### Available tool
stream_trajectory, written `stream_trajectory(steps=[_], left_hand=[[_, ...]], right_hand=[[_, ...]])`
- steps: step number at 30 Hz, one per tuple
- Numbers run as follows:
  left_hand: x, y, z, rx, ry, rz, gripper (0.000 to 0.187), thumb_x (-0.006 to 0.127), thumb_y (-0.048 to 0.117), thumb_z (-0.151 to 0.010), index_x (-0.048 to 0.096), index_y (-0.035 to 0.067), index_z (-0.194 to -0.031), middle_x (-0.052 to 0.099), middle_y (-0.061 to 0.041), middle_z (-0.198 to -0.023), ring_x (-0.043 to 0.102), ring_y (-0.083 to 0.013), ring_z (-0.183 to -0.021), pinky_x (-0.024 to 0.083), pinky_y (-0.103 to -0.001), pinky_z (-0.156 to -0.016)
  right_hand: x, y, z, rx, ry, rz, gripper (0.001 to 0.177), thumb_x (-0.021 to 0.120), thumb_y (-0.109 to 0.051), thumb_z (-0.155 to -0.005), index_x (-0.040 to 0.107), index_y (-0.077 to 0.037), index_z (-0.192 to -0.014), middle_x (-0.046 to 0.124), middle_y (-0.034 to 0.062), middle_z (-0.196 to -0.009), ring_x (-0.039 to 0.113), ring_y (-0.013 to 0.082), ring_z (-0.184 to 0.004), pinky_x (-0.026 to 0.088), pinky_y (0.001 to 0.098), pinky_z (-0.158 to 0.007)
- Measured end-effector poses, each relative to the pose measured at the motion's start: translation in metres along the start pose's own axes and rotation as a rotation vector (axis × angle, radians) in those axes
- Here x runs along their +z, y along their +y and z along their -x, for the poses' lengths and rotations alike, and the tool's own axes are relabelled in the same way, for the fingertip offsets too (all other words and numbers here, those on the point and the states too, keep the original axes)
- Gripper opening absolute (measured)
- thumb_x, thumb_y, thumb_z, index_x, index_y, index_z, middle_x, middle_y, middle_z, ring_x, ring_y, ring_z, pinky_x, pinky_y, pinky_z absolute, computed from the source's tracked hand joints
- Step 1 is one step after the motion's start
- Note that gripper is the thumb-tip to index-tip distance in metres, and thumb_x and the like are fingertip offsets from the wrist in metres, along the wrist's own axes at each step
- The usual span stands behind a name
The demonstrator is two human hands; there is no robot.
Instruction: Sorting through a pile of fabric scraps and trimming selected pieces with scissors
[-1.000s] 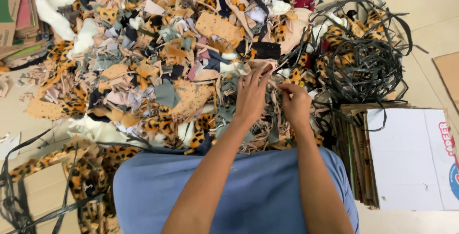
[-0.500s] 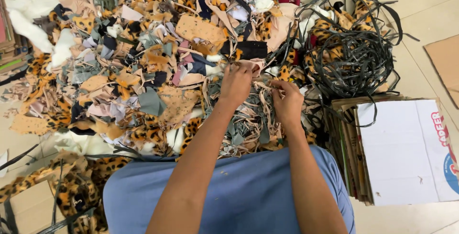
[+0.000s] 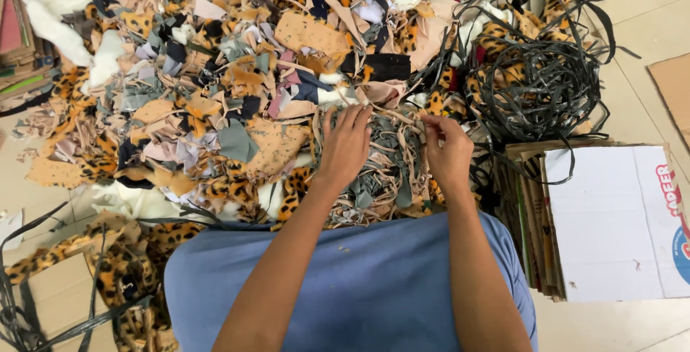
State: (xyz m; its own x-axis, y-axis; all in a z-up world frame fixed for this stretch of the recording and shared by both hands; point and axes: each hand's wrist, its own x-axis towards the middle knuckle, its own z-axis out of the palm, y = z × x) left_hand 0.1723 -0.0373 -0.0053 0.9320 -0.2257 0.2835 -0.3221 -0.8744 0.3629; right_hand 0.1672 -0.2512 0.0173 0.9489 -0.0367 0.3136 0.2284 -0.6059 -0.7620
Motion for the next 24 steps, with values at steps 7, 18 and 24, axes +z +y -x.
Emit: stream_trajectory(steps=[7, 18, 24], left_hand=[[-0.021, 0.037, 0.09, -0.14, 0.141, 0.099, 0.033, 0.054, 0.016, -0.106, 0.057, 0.008, -0.138, 0.052, -0.015, -0.145, 0.044, -0.0307, -0.141, 0.015, -0.065, -0.119], [-0.001, 0.048, 0.165, -0.13, 0.183, 0.033, 0.039, 0.073, 0.025, -0.095, 0.058, 0.017, -0.131, 0.049, -0.01, -0.143, 0.043, -0.0284, -0.139, 0.026, -0.061, -0.119], [0.001, 0.045, 0.163, -0.193, 0.178, 0.016, 0.036, 0.075, 0.025, -0.093, 0.061, 0.017, -0.126, 0.046, -0.009, -0.143, 0.038, -0.029, -0.143, 0.023, -0.061, -0.12]], right_hand=[[-0.001, -0.014, 0.024, -0.005, -0.128, 0.066, 0.01, 0.08, -0.005, -0.093, 0.076, -0.008, -0.102, 0.07, 0.0087, -0.086, 0.07, 0.0255, -0.082, 0.061, 0.0386, -0.07], [-0.007, -0.038, 0.052, 0.006, -0.261, 0.21, 0.032, 0.08, -0.012, -0.09, 0.074, -0.006, -0.121, 0.07, 0.0167, -0.099, 0.071, 0.0343, -0.088, 0.06, 0.0474, -0.078], [-0.012, -0.039, 0.074, -0.118, -0.355, 0.253, 0.042, 0.085, -0.009, -0.075, 0.077, -0.023, -0.115, 0.064, 0.0105, -0.1, 0.066, 0.0338, -0.092, 0.059, 0.0471, -0.08]])
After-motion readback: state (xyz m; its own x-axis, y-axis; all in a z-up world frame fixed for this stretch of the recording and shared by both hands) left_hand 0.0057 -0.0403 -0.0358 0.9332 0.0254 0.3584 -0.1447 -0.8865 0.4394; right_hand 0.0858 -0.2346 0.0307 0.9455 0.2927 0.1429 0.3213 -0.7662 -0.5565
